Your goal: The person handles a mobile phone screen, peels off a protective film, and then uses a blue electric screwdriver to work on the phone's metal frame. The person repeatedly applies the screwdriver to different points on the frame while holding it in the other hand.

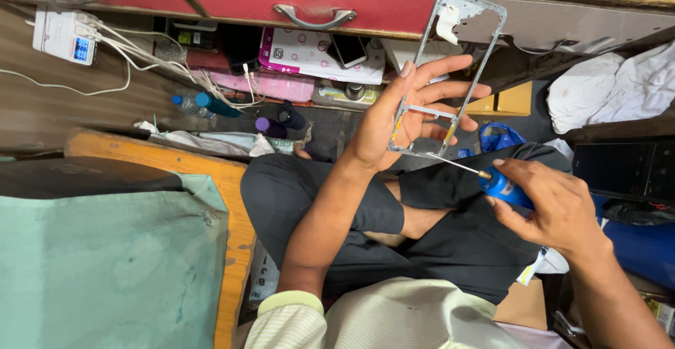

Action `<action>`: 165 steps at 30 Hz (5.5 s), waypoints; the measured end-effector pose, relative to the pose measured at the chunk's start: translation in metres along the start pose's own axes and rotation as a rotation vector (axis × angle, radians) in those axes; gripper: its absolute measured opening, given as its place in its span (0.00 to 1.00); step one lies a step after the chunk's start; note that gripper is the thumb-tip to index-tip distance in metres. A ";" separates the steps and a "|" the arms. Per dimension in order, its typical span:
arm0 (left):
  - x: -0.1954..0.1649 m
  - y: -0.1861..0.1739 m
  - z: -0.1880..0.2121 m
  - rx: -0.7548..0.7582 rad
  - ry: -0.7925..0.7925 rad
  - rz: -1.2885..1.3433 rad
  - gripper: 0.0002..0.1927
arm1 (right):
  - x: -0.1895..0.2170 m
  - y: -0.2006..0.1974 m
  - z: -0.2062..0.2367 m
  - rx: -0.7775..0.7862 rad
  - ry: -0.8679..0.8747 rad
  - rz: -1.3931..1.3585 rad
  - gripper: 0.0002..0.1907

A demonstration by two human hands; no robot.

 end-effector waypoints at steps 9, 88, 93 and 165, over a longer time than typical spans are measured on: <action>0.000 0.000 -0.002 -0.001 0.004 0.034 0.38 | 0.000 0.001 0.000 0.001 -0.003 -0.007 0.24; -0.003 -0.001 0.005 -0.173 0.327 0.005 0.38 | 0.011 0.032 0.005 -0.137 0.120 -0.279 0.22; -0.001 -0.003 0.001 -0.135 0.233 0.060 0.37 | 0.011 0.027 0.002 -0.076 0.130 -0.244 0.23; 0.001 0.005 0.000 0.028 -0.011 -0.053 0.36 | 0.016 0.010 -0.011 0.009 0.026 -0.154 0.24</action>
Point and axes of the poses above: each hand's wrist, its own z-axis away from the middle knuckle, its own y-axis out of the palm, x = y × z, the point moved 6 cm from there along -z, towards the middle knuckle, and after that the axes turned 5 degrees about -z, right-handed, at the moved point
